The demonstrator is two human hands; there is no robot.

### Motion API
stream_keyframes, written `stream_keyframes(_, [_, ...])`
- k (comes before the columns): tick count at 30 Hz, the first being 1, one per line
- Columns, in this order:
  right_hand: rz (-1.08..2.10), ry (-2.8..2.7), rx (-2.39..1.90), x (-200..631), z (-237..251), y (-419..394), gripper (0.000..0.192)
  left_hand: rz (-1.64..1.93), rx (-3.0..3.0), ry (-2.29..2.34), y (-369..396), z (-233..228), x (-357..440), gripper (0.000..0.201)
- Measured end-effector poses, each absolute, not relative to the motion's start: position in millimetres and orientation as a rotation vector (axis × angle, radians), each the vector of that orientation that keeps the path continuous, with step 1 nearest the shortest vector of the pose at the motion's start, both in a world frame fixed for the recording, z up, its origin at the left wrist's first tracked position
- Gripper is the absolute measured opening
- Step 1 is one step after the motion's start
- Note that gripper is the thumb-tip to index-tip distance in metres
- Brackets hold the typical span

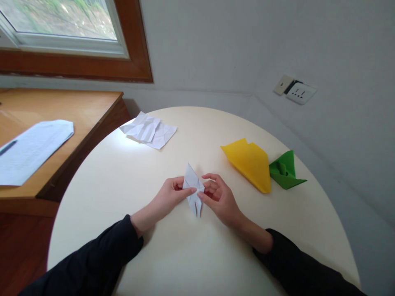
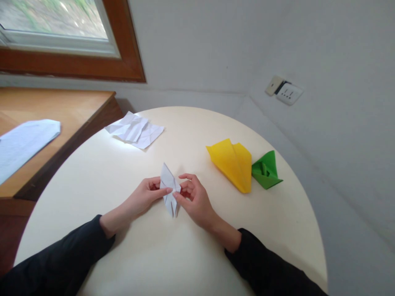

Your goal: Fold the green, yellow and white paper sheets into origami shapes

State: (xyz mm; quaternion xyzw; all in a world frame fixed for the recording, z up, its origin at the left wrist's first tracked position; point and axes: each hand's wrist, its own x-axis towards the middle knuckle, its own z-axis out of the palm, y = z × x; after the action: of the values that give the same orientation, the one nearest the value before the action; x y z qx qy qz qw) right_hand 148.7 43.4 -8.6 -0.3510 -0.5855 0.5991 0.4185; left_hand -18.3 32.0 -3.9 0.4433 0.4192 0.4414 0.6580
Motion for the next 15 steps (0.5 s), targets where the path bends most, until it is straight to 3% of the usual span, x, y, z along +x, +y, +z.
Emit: stream_keyframes(15, [1.550,-1.494,-0.939,147.8,-5.8,42.4,0.036,1.038,0.887,0.996,29.5,-1.8,-15.7,0.022])
